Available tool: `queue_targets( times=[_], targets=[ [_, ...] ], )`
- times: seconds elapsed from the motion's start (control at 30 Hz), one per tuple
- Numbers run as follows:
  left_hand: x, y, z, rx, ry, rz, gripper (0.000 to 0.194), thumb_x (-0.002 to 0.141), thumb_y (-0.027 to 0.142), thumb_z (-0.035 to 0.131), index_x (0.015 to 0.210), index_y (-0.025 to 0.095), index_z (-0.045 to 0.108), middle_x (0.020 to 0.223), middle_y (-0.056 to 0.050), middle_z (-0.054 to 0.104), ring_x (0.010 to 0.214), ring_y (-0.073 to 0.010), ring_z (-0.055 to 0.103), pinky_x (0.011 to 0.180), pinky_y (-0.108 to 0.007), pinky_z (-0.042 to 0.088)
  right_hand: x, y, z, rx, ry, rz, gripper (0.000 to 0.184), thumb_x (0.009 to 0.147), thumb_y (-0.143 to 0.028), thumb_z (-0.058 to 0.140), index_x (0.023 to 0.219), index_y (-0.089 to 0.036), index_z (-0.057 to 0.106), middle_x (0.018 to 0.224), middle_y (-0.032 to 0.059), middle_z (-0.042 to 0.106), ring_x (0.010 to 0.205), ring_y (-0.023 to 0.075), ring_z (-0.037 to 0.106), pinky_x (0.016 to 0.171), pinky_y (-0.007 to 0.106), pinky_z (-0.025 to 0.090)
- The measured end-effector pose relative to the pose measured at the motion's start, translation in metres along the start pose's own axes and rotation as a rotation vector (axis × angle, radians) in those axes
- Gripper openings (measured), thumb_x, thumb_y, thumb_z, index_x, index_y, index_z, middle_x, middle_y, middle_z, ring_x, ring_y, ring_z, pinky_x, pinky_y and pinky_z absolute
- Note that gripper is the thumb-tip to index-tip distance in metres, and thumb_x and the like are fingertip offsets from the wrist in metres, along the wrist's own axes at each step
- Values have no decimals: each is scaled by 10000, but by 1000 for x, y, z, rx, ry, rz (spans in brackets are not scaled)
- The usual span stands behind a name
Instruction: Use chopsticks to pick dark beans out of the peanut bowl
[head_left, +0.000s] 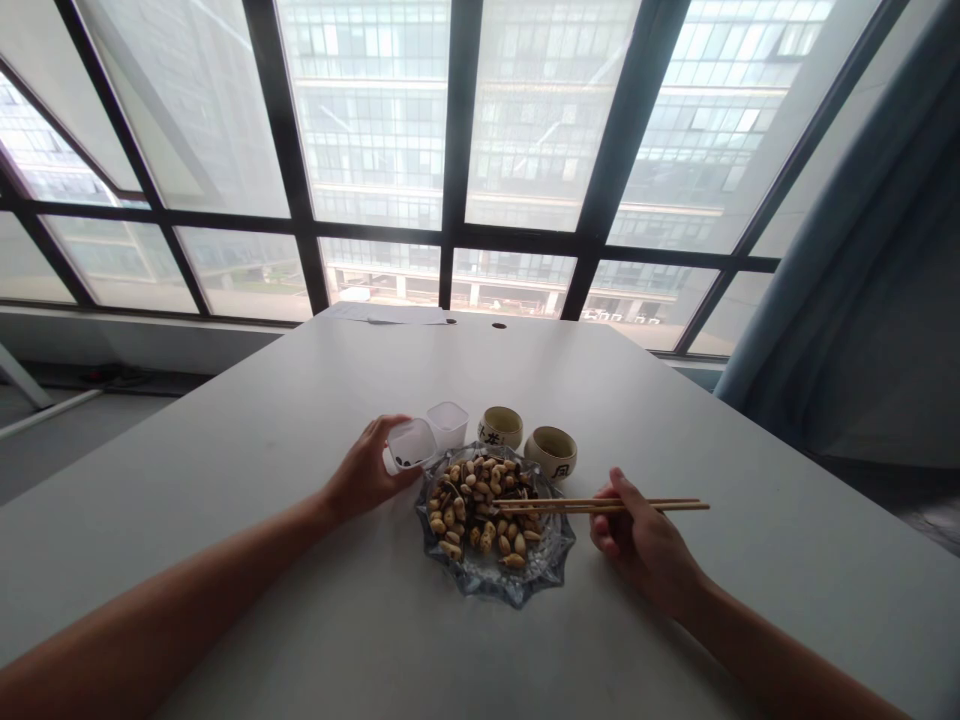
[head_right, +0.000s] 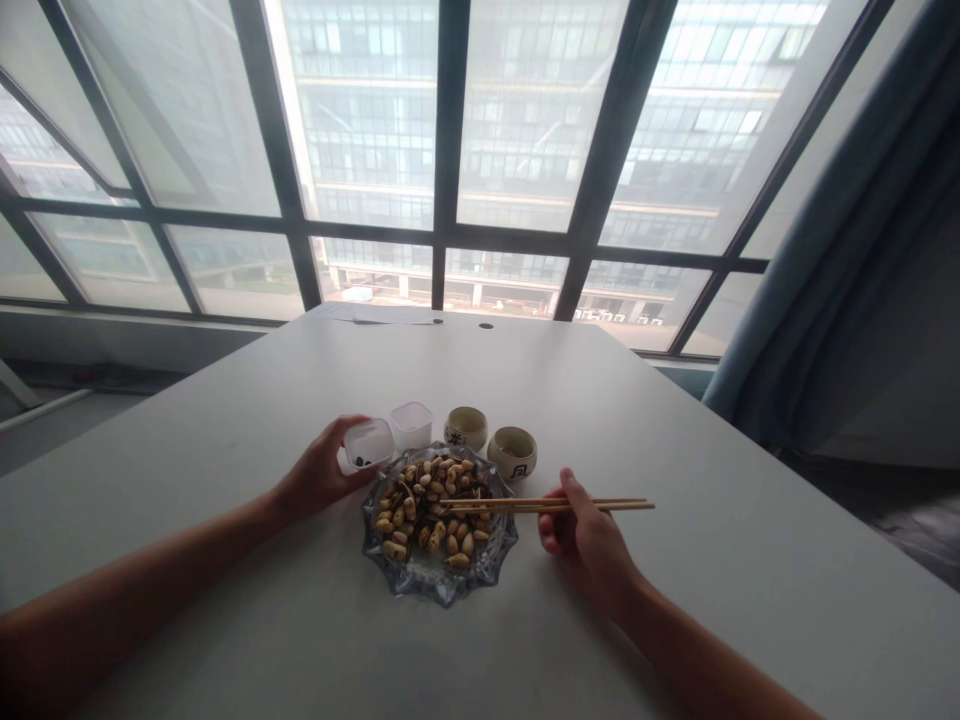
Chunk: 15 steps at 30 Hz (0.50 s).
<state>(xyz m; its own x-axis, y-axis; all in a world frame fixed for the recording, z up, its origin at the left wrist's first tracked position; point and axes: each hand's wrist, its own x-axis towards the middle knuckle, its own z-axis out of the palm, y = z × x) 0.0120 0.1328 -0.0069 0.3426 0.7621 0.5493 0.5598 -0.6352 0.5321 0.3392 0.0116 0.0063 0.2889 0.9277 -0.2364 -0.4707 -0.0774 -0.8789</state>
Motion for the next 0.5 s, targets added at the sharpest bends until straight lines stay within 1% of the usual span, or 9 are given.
queue_targets(
  times=[0.13, 0.33, 0.4, 0.5],
  targets=[
    [0, 0, 0, 36, 53, 65, 543, 712, 275, 701, 1215, 210, 507, 1200, -112, 605, 1155, -285, 557, 1014, -444, 454, -1, 0, -1, -30, -72, 1, 484, 668, -554, 844, 628, -151, 580, 458, -1, 544, 379, 84, 466, 343, 160, 382],
    [0, 0, 0, 55, 85, 97, 527, 700, 234, 693, 1196, 219, 514, 1198, -106, 609, 1171, -286, 555, 1025, -442, 456, 0, 1, -3, -38, -76, -6, 473, 679, -548, 840, 637, -151, 587, 461, -3, 543, 384, 88, 474, 340, 159, 381],
    [0, -2, 1, 66, 83, 65, 540, 699, 254, 692, 1207, 214, 514, 1199, -109, 613, 1159, -289, 566, 1018, -438, 460, 0, 0, -3, -39, -79, -7, 468, 686, -547, 836, 641, -153, 587, 466, -4, 543, 391, 90, 479, 342, 161, 386],
    [0, -4, 1, 82, 101, -76, 620, 717, 338, 693, 1281, 204, 474, 1246, -121, 609, 1146, -301, 585, 992, -446, 470, -1, 0, -2, -39, -86, -13, 476, 673, -552, 843, 635, -154, 584, 465, -4, 540, 392, 94, 480, 344, 167, 389]
  ],
)
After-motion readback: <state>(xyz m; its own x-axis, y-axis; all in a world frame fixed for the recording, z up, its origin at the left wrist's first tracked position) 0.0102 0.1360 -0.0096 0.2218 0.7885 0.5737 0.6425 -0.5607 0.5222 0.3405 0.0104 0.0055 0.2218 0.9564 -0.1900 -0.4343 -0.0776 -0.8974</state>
